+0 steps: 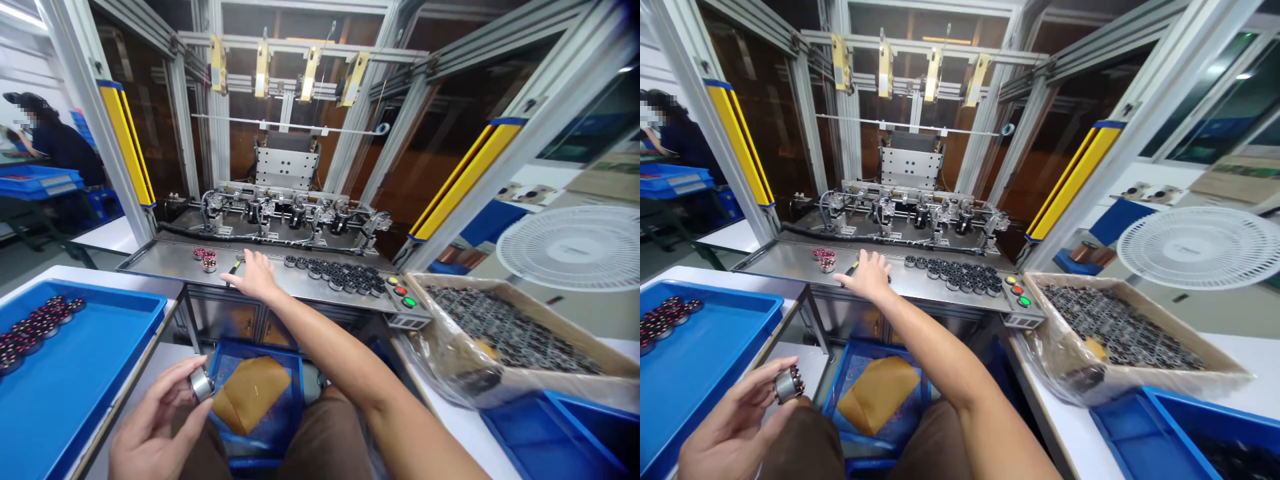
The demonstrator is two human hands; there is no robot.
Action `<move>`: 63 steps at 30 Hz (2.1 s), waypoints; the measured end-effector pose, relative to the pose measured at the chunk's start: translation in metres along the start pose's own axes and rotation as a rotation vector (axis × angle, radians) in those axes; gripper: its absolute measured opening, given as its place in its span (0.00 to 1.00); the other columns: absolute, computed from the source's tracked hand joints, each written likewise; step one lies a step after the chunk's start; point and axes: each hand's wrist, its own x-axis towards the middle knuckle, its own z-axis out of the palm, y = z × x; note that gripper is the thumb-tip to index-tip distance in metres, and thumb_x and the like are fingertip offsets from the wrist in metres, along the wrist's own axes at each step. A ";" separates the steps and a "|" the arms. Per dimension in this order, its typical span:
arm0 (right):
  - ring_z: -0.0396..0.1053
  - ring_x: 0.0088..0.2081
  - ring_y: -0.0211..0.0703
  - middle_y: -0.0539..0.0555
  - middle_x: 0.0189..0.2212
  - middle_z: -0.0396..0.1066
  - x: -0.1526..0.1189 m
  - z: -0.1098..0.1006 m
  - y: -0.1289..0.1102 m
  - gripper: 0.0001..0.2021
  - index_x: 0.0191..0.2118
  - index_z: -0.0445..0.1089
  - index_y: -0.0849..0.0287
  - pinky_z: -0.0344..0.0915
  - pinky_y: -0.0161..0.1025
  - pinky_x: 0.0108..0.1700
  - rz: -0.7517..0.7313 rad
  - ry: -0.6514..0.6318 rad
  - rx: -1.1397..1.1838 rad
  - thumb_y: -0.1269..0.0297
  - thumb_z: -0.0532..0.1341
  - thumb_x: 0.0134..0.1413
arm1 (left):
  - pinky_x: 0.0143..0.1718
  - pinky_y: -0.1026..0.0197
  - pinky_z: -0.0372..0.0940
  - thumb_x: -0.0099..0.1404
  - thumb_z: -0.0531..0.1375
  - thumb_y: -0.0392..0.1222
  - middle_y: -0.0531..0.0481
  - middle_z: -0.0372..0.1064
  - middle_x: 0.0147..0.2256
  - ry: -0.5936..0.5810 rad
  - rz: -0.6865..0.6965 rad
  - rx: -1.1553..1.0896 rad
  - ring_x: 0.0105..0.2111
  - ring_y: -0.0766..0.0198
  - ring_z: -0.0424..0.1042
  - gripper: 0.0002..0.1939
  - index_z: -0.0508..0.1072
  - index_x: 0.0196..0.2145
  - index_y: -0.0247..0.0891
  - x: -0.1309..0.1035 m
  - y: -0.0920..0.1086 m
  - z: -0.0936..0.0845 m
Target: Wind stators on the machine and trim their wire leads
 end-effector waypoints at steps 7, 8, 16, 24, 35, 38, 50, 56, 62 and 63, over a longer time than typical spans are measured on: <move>0.67 0.54 0.55 0.63 0.53 0.68 0.027 0.017 0.000 0.26 0.57 0.63 0.63 0.66 0.56 0.54 0.148 -0.177 -0.100 0.53 0.63 0.59 | 0.49 0.61 0.74 0.60 0.62 0.24 0.50 0.75 0.51 -0.011 0.182 -0.046 0.51 0.60 0.75 0.24 0.69 0.50 0.46 -0.007 0.003 -0.006; 0.67 0.54 0.53 0.60 0.54 0.67 0.026 0.015 0.006 0.23 0.57 0.64 0.61 0.66 0.55 0.55 0.128 -0.174 -0.108 0.55 0.62 0.61 | 0.50 0.60 0.74 0.60 0.61 0.22 0.49 0.73 0.52 -0.033 0.221 -0.012 0.53 0.59 0.74 0.25 0.68 0.50 0.46 -0.008 0.003 -0.009; 0.68 0.53 0.51 0.59 0.54 0.67 0.024 0.006 0.041 0.18 0.53 0.67 0.62 0.67 0.54 0.54 0.136 -0.133 -0.047 0.59 0.62 0.62 | 0.48 0.62 0.74 0.60 0.62 0.23 0.43 0.70 0.54 -0.162 0.421 0.223 0.51 0.58 0.75 0.23 0.72 0.51 0.41 -0.008 0.005 -0.014; 0.74 0.35 0.40 0.54 0.35 0.75 -0.023 -0.040 0.062 0.10 0.45 0.70 0.65 0.71 0.36 0.36 -0.041 -0.235 0.452 0.67 0.56 0.62 | 0.43 0.65 0.76 0.62 0.62 0.28 0.46 0.74 0.50 -0.066 0.220 0.183 0.48 0.59 0.77 0.16 0.75 0.46 0.42 -0.018 0.008 -0.007; 0.71 0.52 0.55 0.65 0.52 0.71 -0.264 0.043 0.098 0.38 0.65 0.59 0.55 0.70 0.47 0.53 -0.430 -0.073 0.715 0.66 0.67 0.46 | 0.42 0.63 0.76 0.60 0.63 0.29 0.45 0.77 0.46 -0.110 0.018 -0.062 0.45 0.57 0.79 0.12 0.78 0.40 0.42 -0.011 0.016 0.027; 0.72 0.45 0.50 0.62 0.46 0.72 -0.259 0.047 0.093 0.39 0.67 0.55 0.57 0.71 0.44 0.48 -0.518 -0.095 0.859 0.65 0.65 0.47 | 0.43 0.62 0.76 0.61 0.63 0.29 0.45 0.76 0.47 -0.155 0.013 -0.082 0.47 0.56 0.77 0.13 0.77 0.41 0.42 -0.011 0.014 0.034; 0.67 0.37 0.43 0.58 0.39 0.69 -0.239 0.044 0.072 0.40 0.67 0.54 0.57 0.68 0.38 0.38 -0.655 -0.088 0.957 0.70 0.62 0.45 | 0.42 0.63 0.75 0.61 0.63 0.28 0.46 0.76 0.46 -0.169 0.032 -0.005 0.47 0.58 0.77 0.15 0.77 0.42 0.44 -0.013 0.018 0.029; 0.63 0.27 0.40 0.52 0.28 0.66 -0.241 0.041 0.072 0.38 0.64 0.59 0.58 0.62 0.34 0.27 -0.609 -0.024 0.836 0.73 0.56 0.42 | 0.41 0.63 0.75 0.60 0.63 0.29 0.45 0.76 0.45 -0.175 0.040 0.004 0.44 0.58 0.78 0.13 0.77 0.41 0.43 -0.011 0.019 0.030; 0.67 0.34 0.43 0.57 0.35 0.69 -0.240 0.034 0.072 0.37 0.63 0.60 0.58 0.67 0.36 0.34 -0.568 -0.051 0.871 0.73 0.56 0.41 | 0.44 0.61 0.75 0.61 0.63 0.28 0.45 0.75 0.48 -0.221 0.052 0.020 0.46 0.58 0.77 0.15 0.76 0.43 0.44 -0.016 0.014 0.025; 0.68 0.36 0.44 0.58 0.37 0.69 -0.239 0.034 0.072 0.38 0.64 0.59 0.59 0.68 0.37 0.36 -0.587 -0.060 0.899 0.72 0.57 0.41 | 0.44 0.61 0.75 0.61 0.62 0.28 0.45 0.75 0.48 -0.230 0.056 0.023 0.47 0.58 0.77 0.15 0.76 0.44 0.44 -0.017 0.013 0.024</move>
